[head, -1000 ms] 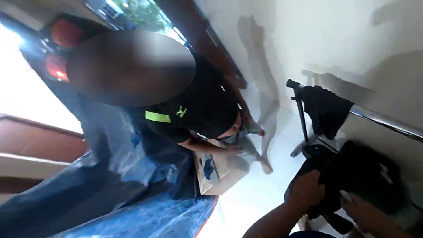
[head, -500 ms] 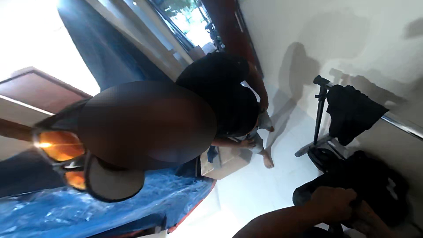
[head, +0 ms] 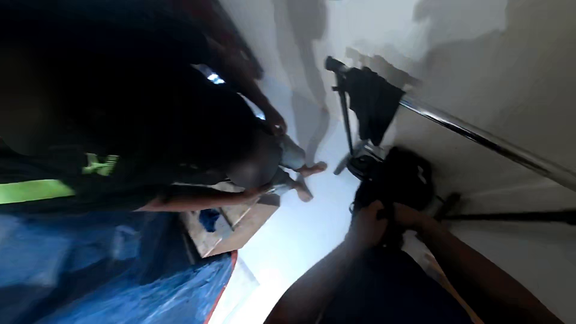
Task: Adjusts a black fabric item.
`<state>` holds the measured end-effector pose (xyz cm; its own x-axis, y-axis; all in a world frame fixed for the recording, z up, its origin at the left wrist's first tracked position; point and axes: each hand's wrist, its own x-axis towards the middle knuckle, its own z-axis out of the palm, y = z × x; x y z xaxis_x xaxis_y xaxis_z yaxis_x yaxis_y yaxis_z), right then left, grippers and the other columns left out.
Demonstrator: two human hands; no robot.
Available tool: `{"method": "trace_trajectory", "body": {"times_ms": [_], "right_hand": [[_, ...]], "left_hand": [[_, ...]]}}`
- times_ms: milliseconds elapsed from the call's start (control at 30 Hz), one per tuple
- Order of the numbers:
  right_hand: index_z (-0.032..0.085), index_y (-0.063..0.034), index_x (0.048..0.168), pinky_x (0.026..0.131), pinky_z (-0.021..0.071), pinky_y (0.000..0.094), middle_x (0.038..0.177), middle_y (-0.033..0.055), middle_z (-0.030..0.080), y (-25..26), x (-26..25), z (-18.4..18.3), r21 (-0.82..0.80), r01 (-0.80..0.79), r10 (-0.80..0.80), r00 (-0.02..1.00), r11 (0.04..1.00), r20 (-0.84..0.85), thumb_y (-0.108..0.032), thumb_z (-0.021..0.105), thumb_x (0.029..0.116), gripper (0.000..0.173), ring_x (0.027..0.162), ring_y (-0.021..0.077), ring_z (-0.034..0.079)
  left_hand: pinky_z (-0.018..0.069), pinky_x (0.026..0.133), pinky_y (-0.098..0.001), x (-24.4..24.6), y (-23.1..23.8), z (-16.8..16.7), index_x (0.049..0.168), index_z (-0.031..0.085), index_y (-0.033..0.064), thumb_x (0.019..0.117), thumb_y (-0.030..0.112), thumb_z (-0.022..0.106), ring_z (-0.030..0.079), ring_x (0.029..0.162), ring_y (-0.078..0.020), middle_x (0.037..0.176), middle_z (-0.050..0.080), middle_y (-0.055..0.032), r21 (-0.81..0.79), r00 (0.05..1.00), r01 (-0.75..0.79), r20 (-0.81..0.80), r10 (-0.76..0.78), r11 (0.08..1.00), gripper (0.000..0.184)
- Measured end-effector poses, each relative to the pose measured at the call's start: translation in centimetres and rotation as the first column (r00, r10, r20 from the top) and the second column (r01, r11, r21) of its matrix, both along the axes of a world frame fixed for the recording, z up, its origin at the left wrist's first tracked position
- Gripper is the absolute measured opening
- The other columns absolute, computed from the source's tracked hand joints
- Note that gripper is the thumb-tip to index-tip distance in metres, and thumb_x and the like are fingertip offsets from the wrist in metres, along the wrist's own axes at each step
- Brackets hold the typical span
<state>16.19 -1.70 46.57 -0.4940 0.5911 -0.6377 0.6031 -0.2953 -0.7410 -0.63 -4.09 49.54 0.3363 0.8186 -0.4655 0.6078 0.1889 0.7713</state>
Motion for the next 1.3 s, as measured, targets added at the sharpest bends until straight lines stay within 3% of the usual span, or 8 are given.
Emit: {"method": "trace_trajectory", "body": {"times_ms": [100,267,467,700,800,900,1033,1300], "right_hand": [[0.058,0.0061,0.133,0.109,0.0451,0.0524,0.130,0.0268,0.062,1.0,-1.6,-0.2,0.175,0.065,-0.082,0.992,0.982,0.091,-0.013,0.067,0.0973,0.041,0.124,0.0370,0.060],[0.063,-0.0008,0.126,0.100,0.0494,0.0510,0.121,0.0200,0.066,2.1,-2.3,1.6,0.070,0.314,-0.317,0.948,0.947,0.032,-0.027,0.058,0.1046,0.034,0.114,0.0296,0.063],[0.043,-0.0075,0.156,0.115,0.0392,0.0530,0.152,0.0186,0.051,2.1,-0.9,5.7,0.112,0.317,-0.320,0.947,0.942,0.005,-0.012,0.042,0.1087,0.047,0.139,0.0319,0.050],[0.065,-0.0038,0.135,0.108,0.0488,0.0480,0.133,0.0150,0.067,1.4,1.6,5.7,0.355,0.433,-0.424,0.899,0.828,-0.109,-0.014,0.049,0.1076,0.032,0.124,0.0260,0.063],[0.069,-0.0018,0.124,0.102,0.0515,0.0486,0.121,0.0176,0.069,-0.9,1.7,7.0,0.413,0.320,-0.347,0.938,0.853,-0.010,-0.019,0.052,0.1059,0.030,0.113,0.0286,0.066],[0.069,-0.0012,0.125,0.105,0.0478,0.0525,0.123,0.0207,0.069,-2.8,-0.1,6.1,0.370,0.086,-0.131,0.987,0.925,0.098,-0.028,0.048,0.1085,0.038,0.119,0.0339,0.065],[0.066,0.0025,0.123,0.101,0.0492,0.0558,0.125,0.0232,0.066,-2.6,-2.9,4.7,0.362,0.038,-0.147,0.949,0.931,0.280,-0.044,0.046,0.1082,0.053,0.119,0.0384,0.064],[0.069,0.0017,0.116,0.103,0.0418,0.0590,0.121,0.0220,0.068,-3.1,-1.7,4.8,0.548,-0.152,-0.090,0.917,0.822,0.389,-0.026,0.047,0.1050,0.038,0.123,0.0409,0.059]], "left_hand": [[0.0507,0.102,-0.0450,-0.3,1.2,0.6,0.126,0.061,-0.0017,0.0980,0.017,0.064,0.064,0.116,-0.0258,0.123,0.066,-0.0190,-0.038,0.985,-0.172,0.020,0.172,0.984,0.033],[0.0561,0.090,-0.0406,-1.7,3.0,0.7,0.117,0.062,-0.0006,0.0984,0.015,0.064,0.067,0.100,-0.0191,0.108,0.068,-0.0138,-0.056,0.930,-0.334,0.141,0.339,0.941,0.024],[0.0573,0.082,-0.0427,-2.1,4.8,1.4,0.115,0.061,0.0020,0.0996,0.014,0.063,0.068,0.090,-0.0205,0.099,0.068,-0.0127,-0.028,0.905,-0.375,0.205,0.373,0.926,0.019],[0.0571,0.084,-0.0451,-2.4,6.1,2.6,0.125,0.060,0.0053,0.1016,0.015,0.062,0.067,0.096,-0.0219,0.109,0.068,-0.0135,-0.006,0.907,-0.360,0.231,0.352,0.933,0.025],[0.0580,0.081,-0.0442,-2.3,6.3,2.8,0.122,0.060,0.0046,0.1017,0.014,0.061,0.068,0.091,-0.0220,0.104,0.069,-0.0133,-0.034,0.879,-0.406,0.257,0.401,0.913,0.023],[0.0586,0.079,-0.0431,-1.6,6.3,2.7,0.121,0.061,0.0043,0.1013,0.013,0.061,0.069,0.088,-0.0217,0.101,0.069,-0.0129,-0.058,0.846,-0.446,0.299,0.442,0.893,0.021],[0.0577,0.079,-0.0422,0.1,5.9,2.7,0.118,0.061,0.0041,0.1006,0.013,0.062,0.068,0.088,-0.0210,0.100,0.068,-0.0125,-0.071,0.834,-0.473,0.286,0.472,0.878,0.020],[0.0553,0.072,-0.0403,-0.1,5.4,3.8,0.106,0.060,0.0032,0.0958,0.013,0.068,0.065,0.079,-0.0199,0.090,0.065,-0.0115,0.053,0.945,-0.312,0.120,0.304,0.949,0.016]]}}
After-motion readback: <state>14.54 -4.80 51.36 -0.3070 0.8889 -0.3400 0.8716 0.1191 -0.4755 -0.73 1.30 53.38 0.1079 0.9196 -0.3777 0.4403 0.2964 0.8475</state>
